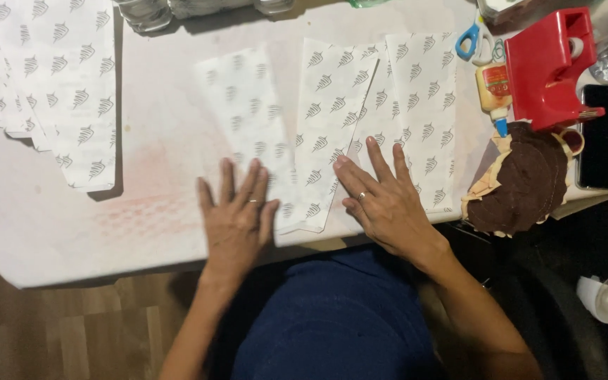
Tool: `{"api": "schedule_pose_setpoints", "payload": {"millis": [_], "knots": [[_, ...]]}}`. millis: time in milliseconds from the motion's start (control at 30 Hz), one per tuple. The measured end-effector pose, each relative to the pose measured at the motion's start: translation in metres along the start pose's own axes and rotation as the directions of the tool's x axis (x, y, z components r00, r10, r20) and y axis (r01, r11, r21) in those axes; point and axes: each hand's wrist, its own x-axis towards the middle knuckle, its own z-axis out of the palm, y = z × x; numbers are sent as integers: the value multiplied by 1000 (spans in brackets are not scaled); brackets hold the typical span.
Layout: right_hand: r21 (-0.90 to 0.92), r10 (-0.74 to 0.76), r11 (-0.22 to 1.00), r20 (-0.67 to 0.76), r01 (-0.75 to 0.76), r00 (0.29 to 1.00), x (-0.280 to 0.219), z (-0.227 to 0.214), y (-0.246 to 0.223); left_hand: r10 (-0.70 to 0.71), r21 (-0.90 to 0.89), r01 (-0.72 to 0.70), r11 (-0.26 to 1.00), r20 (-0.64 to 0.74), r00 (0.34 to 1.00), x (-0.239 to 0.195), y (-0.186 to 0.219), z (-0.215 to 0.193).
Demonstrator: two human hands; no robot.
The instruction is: Arranging multiple paper wraps in a row and applying glue to their edges for assembly.
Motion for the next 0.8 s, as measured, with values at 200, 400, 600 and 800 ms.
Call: {"api": "schedule_pose_setpoints", "payload": {"millis": [200,400,600,800], "knots": [[9,-17,1000,-4,17,1000,-3,6,4,-98,111,105,988,-69,993,-12,-43,-25],[33,-40,999,27,39,999,1,-2,9,249,-365,-245,898,-36,968,-4,53,-12],[292,110,952,-36,-95,993,-13,-31,24,233,-362,-254,897,-102,967,-5,96,9],[371,158,923,-131,-100,979,-53,-38,17,191,-380,-243,892,-171,967,10,112,8]]}}
